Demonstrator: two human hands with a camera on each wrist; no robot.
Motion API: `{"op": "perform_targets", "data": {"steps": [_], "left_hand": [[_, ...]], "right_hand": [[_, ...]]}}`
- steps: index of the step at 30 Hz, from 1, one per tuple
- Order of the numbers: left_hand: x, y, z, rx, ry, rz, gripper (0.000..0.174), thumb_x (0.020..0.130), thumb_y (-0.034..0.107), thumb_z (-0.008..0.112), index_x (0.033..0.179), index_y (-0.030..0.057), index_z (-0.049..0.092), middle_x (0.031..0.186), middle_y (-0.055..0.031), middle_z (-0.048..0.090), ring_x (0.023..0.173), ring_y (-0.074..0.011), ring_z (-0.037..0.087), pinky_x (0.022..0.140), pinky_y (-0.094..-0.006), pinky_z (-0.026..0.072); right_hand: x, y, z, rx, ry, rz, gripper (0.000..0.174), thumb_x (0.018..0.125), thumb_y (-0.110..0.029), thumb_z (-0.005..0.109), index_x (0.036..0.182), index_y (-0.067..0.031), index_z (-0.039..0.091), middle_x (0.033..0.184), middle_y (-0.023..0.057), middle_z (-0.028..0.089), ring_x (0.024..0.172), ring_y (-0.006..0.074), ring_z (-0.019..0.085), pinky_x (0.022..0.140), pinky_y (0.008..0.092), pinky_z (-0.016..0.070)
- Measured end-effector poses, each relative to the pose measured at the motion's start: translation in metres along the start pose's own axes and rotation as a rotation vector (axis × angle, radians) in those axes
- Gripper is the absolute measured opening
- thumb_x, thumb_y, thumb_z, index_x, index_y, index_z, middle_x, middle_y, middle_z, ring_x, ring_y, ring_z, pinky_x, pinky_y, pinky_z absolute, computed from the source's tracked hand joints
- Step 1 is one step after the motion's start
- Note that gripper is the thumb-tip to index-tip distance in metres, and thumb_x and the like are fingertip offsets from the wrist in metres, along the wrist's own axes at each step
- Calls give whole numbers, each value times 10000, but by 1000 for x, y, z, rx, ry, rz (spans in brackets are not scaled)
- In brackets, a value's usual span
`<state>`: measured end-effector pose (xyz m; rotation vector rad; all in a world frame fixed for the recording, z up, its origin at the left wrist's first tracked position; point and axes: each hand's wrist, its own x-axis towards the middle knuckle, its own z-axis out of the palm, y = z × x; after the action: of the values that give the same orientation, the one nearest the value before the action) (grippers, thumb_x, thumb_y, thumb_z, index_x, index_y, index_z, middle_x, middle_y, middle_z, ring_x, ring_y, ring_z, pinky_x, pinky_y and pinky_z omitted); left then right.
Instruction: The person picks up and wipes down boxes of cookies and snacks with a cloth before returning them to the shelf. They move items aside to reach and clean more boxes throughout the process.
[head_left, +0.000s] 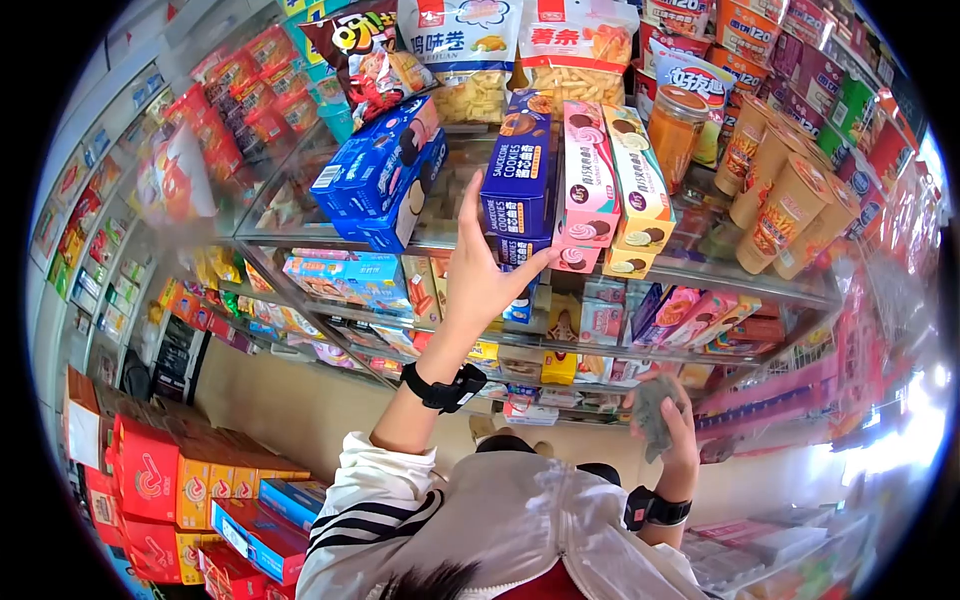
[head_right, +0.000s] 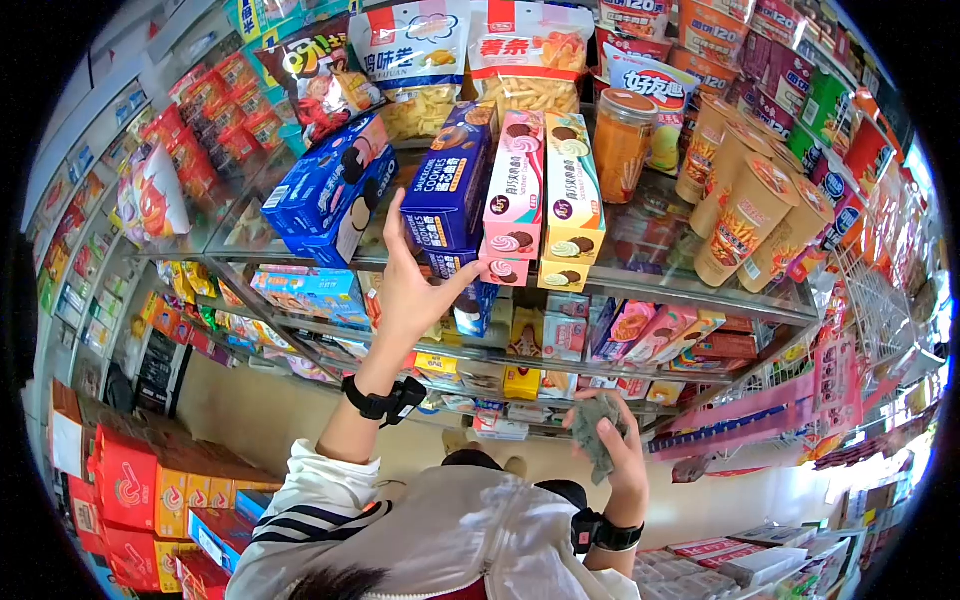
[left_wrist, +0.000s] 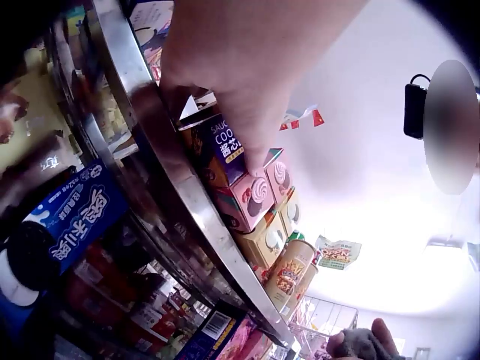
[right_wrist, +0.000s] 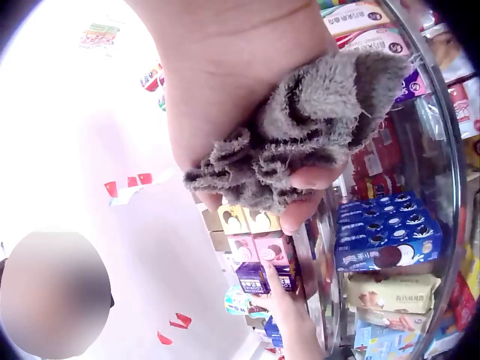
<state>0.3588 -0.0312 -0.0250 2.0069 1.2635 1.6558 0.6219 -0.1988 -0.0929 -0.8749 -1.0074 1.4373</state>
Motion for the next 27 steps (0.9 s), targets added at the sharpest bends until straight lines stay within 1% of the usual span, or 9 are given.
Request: {"op": "perform_targets", "data": {"steps": [3, 8, 9, 12, 17, 19, 20, 22, 27], "left_hand": [[-4, -2, 1, -12, 29, 26, 1130, 699, 345, 863, 1504, 34, 134, 1354, -261, 473, 1183, -343, 568, 956, -405, 479], [-10, -5, 2, -111, 66, -22, 991, 773, 207, 775, 1501, 13, 129, 1298, -279, 518, 1144, -340, 590, 934, -381, 487], [-9, -10, 4, -109, 114, 26, 957, 783, 148, 734, 1499, -4, 118, 1331, -300, 478, 1161, -337, 573, 941, -367, 483], [-4, -18, 6, -155, 225, 101, 947, 785, 124, 722, 1498, -12, 114, 1367, -312, 433, 1188, -339, 548, 954, -371, 477], [3, -12, 12, -47, 307, 76, 964, 791, 201, 774, 1486, -13, 141, 1351, -299, 455, 1163, -341, 559, 970, -399, 463], [4, 3, 12, 30, 305, -180, 878, 832, 262, 760, 1462, 3, 207, 1316, -250, 487, 1157, -321, 551, 978, -388, 438], [4, 3, 14, 30, 305, -180, 878, 832, 262, 760, 1462, 3, 207, 1316, -250, 487, 1157, -321, 551, 978, -388, 438], [6, 0, 19, 4, 377, -227, 809, 833, 328, 757, 1409, -13, 304, 1259, -236, 536, 1102, -322, 583, 946, -389, 447], [10, -7, 13, 25, 382, -177, 718, 823, 291, 771, 1344, -24, 390, 1232, -227, 557, 1076, -309, 595, 930, -396, 455]], "right_hand": [[0, 3, -1, -21, -2, 4, 565, 890, -419, 623, 1226, 22, 511, 952, 148, 634, 686, 156, 596, 586, 246, 463], [-3, -1, -2, -26, 32, -2, 575, 882, -426, 621, 1219, 27, 517, 947, 137, 638, 672, 147, 595, 579, 238, 458], [-3, -1, -3, -37, 45, 7, 573, 880, -424, 620, 1217, 29, 519, 946, 135, 639, 668, 145, 595, 578, 237, 457], [-5, 0, -3, -29, 60, 4, 575, 878, -424, 618, 1218, 29, 518, 944, 129, 642, 662, 142, 595, 573, 235, 453], [-5, 3, -2, -12, 65, 10, 559, 886, -410, 606, 1221, 27, 513, 950, 132, 637, 672, 143, 589, 577, 238, 450], [-6, 2, -1, -14, 61, 16, 553, 889, -406, 603, 1223, 25, 512, 951, 134, 635, 675, 143, 586, 579, 240, 449], [-6, 2, 0, -8, 56, 17, 547, 891, -402, 601, 1224, 23, 511, 952, 135, 633, 678, 143, 584, 581, 241, 449], [-6, 2, 1, 0, 51, 18, 541, 893, -398, 599, 1225, 20, 511, 953, 137, 632, 681, 143, 582, 584, 243, 450], [-8, 5, -3, -3, 59, 5, 535, 898, -400, 592, 1222, 19, 513, 953, 137, 632, 671, 146, 588, 565, 238, 446]]}}
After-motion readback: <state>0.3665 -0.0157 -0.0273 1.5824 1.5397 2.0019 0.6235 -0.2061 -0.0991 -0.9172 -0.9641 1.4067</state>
